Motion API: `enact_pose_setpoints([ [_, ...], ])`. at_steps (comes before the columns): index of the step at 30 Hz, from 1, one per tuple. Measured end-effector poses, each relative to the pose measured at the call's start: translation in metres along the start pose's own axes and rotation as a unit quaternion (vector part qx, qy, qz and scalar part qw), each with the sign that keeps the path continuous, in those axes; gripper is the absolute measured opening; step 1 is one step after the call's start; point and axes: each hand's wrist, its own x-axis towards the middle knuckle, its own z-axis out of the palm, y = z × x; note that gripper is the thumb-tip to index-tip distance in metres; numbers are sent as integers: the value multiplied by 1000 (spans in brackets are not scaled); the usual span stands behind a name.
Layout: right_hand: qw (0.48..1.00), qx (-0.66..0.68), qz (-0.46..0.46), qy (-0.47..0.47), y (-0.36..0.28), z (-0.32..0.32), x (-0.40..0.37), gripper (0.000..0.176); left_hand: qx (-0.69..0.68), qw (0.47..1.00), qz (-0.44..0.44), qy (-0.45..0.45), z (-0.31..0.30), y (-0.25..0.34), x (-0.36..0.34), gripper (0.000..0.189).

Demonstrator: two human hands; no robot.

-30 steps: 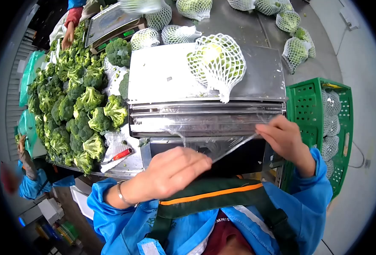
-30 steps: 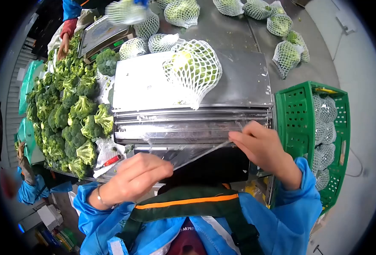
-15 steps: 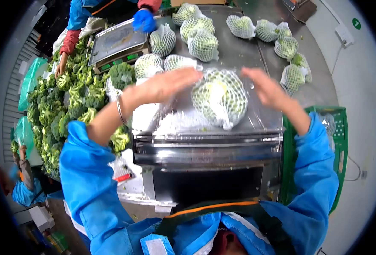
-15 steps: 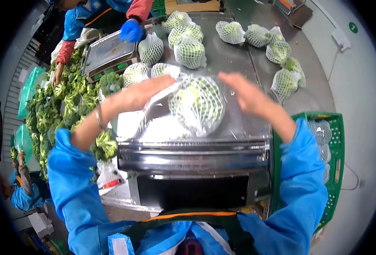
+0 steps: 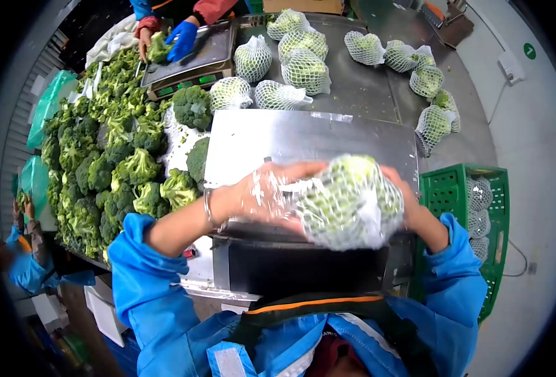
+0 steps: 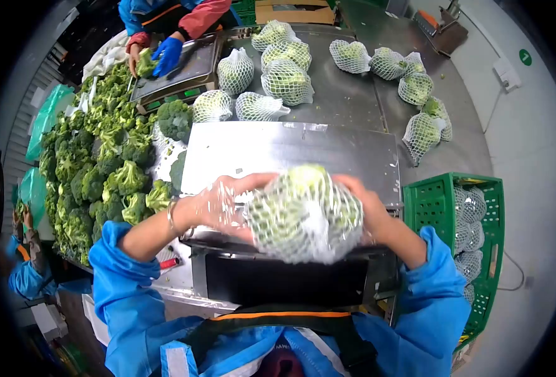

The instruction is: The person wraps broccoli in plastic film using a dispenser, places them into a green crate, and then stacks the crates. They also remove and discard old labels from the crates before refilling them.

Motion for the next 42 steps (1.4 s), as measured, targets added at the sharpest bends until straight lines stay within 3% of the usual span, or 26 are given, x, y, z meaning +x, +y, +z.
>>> enact_pose_setpoints([
  [2,998,-20,9,-63,-39,2,-38,82,-32,999,32,-7,18,37,-23,96],
  [5,987,21,25,-156,-83,5,-93,79,-182,978,-67,-78,42,92,-64,95],
  [7,969,142,138,-149,-113,22,-125,75,-267,936,-168,-153,52,121,-82,92],
  [8,963,40,156,-218,-129,27,-123,72,-241,951,-135,-135,71,114,-100,77],
  [10,925,118,277,-232,-93,52,-146,63,-498,807,-284,-143,102,101,-129,63],
  [11,825,263,452,-214,-90,58,-147,60,-626,701,-327,-93,119,90,-144,63],
  [13,831,316,437,-138,-72,82,-152,55,-804,525,-281,1,152,50,-163,68],
  [15,786,407,442,-145,-29,92,-167,54,-827,507,-231,75,176,24,-176,75],
  [17,759,493,417,-83,-19,102,-180,58,-741,582,-292,165,193,32,-172,64],
  [18,731,564,384,-23,-9,112,-198,64,-569,733,-323,188,202,39,-167,49],
  [19,605,700,378,35,-7,121,-207,65,-528,741,-329,255,217,34,-165,35],
  [21,575,718,357,159,-32,137,-212,65,-461,745,-338,344,223,40,-159,29],
  [22,667,583,431,173,-21,147,-216,57,-317,809,-341,358,219,49,-153,27],
  [23,860,304,343,222,-26,166,-228,42,-184,847,-315,387,222,47,-150,25],
  [25,834,235,353,353,-38,161,-228,25,-355,723,-391,445,205,47,-145,24],
  [26,837,209,315,395,-52,157,-222,28,-451,678,-350,464,199,45,-148,24],
  [30,690,441,373,437,-59,138,-243,31,-691,393,-344,499,211,33,-213,24],
  [31,654,458,417,433,-42,148,-257,29,-756,378,-296,445,236,21,-251,24],
  [32,654,444,456,409,-14,170,-272,29,-726,315,-365,490,259,15,-271,24],
  [33,652,430,491,386,14,193,-287,29,-746,314,-378,450,282,8,-285,24],
  [34,763,270,464,361,35,222,-287,28,-753,315,-417,399,307,-12,-298,25],
  [35,840,92,425,326,45,246,-278,29,-552,437,-581,409,320,-8,-265,26],
  [36,898,11,392,199,49,246,-268,24,-346,650,-627,252,306,9,-226,25],
  [37,938,-69,329,89,53,247,-257,28,-247,759,-572,189,306,12,-201,25],
  [39,950,-14,311,-4,50,252,-255,30,-372,779,-455,218,315,26,-169,25],
  [42,945,144,288,-62,36,246,-250,34,-596,692,-326,242,308,51,-119,25],
])
